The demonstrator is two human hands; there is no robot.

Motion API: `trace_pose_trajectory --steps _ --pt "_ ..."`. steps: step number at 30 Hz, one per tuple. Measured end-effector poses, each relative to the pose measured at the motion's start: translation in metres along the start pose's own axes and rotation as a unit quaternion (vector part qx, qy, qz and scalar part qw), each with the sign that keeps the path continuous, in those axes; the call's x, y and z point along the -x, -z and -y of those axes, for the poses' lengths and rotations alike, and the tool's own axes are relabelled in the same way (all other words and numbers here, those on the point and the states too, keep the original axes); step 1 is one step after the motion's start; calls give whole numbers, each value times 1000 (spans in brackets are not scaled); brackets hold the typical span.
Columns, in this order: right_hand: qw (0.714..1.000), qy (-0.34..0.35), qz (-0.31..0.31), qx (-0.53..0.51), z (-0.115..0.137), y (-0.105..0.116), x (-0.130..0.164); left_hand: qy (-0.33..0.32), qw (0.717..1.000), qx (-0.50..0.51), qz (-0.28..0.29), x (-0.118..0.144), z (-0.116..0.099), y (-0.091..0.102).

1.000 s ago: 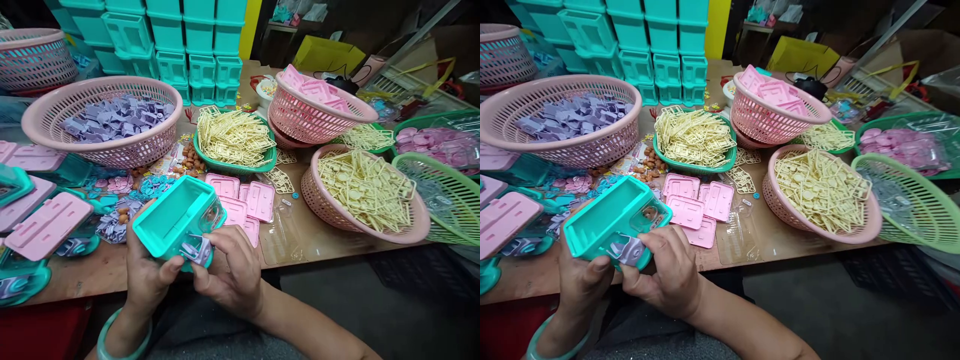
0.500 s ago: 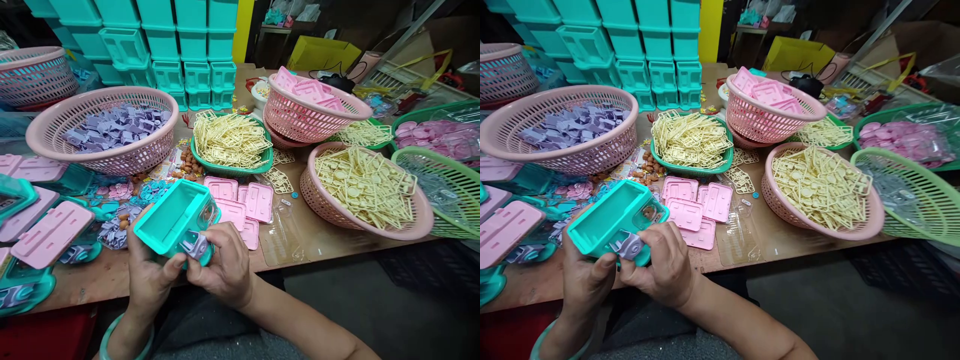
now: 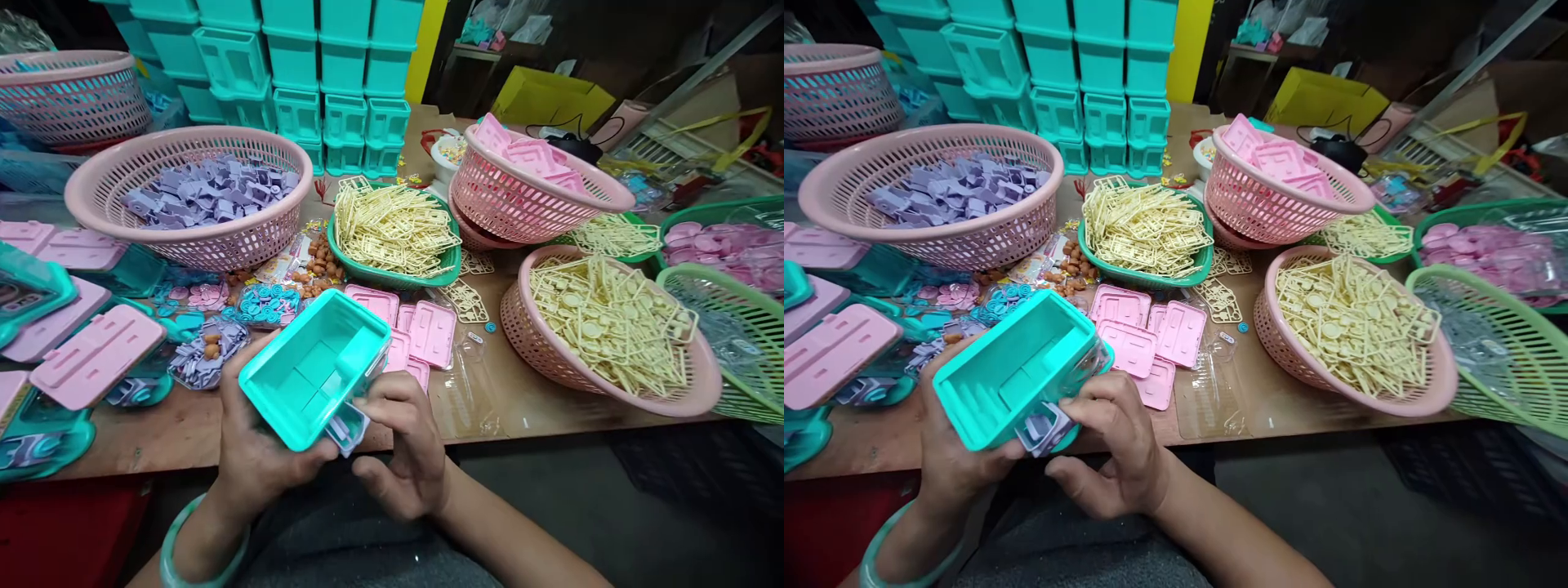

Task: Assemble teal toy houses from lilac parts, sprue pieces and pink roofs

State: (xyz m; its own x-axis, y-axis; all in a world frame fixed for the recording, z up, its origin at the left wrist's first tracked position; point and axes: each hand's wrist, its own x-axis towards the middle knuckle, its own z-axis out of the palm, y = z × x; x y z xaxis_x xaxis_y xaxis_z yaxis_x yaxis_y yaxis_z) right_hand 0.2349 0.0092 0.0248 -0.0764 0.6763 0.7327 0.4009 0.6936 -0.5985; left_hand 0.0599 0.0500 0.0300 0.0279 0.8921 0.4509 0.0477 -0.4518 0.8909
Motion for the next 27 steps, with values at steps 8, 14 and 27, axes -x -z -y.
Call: trace_pose_trajectory --steps 8,14,27 --pt "997 18 -71 -9 3 -10 2 44 998 30 -31 8 4 1" --pt "997 6 -75 -22 3 -14 8 15 1000 0 -14 10 6 6" --pt "998 7 -68 -7 4 -13 13 -45 998 -46 17 9 5 14"
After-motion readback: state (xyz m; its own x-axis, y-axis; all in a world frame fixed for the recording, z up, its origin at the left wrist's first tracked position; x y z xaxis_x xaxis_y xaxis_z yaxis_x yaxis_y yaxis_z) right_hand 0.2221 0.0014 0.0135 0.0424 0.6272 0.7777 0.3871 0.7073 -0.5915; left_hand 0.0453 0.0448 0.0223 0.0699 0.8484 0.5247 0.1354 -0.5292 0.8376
